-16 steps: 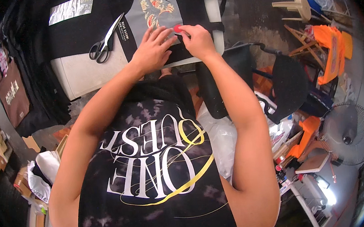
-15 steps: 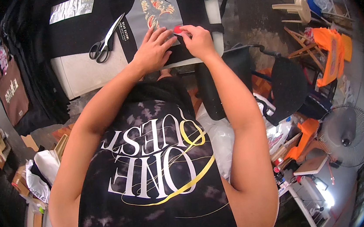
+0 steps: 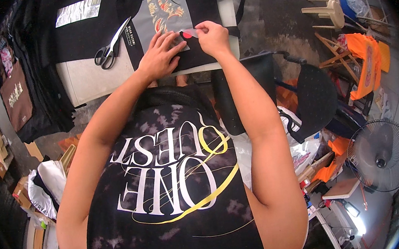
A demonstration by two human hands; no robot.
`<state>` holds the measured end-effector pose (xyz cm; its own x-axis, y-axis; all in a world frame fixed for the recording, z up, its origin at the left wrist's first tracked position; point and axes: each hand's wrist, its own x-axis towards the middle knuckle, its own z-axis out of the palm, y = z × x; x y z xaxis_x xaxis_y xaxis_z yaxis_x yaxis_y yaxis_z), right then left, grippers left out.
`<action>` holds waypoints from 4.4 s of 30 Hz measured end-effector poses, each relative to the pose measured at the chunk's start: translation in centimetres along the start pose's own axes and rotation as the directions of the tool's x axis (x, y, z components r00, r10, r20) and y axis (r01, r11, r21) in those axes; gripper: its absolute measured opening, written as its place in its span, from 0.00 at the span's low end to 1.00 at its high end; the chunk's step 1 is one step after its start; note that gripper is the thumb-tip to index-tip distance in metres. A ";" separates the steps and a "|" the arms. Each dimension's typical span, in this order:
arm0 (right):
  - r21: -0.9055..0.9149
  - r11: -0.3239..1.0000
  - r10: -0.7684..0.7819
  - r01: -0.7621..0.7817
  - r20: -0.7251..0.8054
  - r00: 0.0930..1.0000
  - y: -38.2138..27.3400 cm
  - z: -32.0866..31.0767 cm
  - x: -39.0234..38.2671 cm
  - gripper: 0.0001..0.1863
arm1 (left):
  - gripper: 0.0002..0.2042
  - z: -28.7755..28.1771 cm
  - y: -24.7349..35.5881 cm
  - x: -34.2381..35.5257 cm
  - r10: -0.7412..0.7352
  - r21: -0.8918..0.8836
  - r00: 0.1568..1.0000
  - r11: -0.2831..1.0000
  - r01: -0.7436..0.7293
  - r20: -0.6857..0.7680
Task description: The person uses scissors to trim the edges of printed transfer sheets on black and brown tote bags. They then place the bags on a heat press machine, operate the controls, and remove the finished bags.
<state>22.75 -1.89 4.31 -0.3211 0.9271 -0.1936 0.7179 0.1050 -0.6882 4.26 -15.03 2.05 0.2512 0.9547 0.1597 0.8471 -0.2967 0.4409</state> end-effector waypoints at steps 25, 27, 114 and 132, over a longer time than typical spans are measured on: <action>-0.201 0.887 -0.445 0.416 -0.131 0.886 -3.7 2.4 -0.6 0.13 | 0.05 -2.3 -4.8 -3.5 -0.260 -0.070 0.921 0.966 0.251 -0.291; -0.159 0.968 -0.209 0.194 -0.082 0.974 -4.2 2.2 0.9 0.10 | 0.06 -2.1 -4.4 -3.2 -0.266 -0.053 0.916 0.963 0.262 -0.301; 0.908 0.203 0.561 -0.367 0.199 0.803 -9.2 9.3 -27.5 0.28 | 0.08 -4.2 -5.7 -4.4 0.193 -0.143 0.976 0.968 -0.206 -0.097; 0.844 0.348 0.638 -0.409 0.106 0.763 -8.6 8.9 -27.9 0.22 | 0.11 -3.5 -6.2 -4.5 0.228 -0.138 0.973 0.963 -0.232 -0.042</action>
<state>20.02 -31.90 9.38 0.1476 0.7359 -0.6608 -0.1397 -0.6459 -0.7505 -3.70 -17.54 1.70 0.4180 0.8598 0.2932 0.6928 -0.5105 0.5093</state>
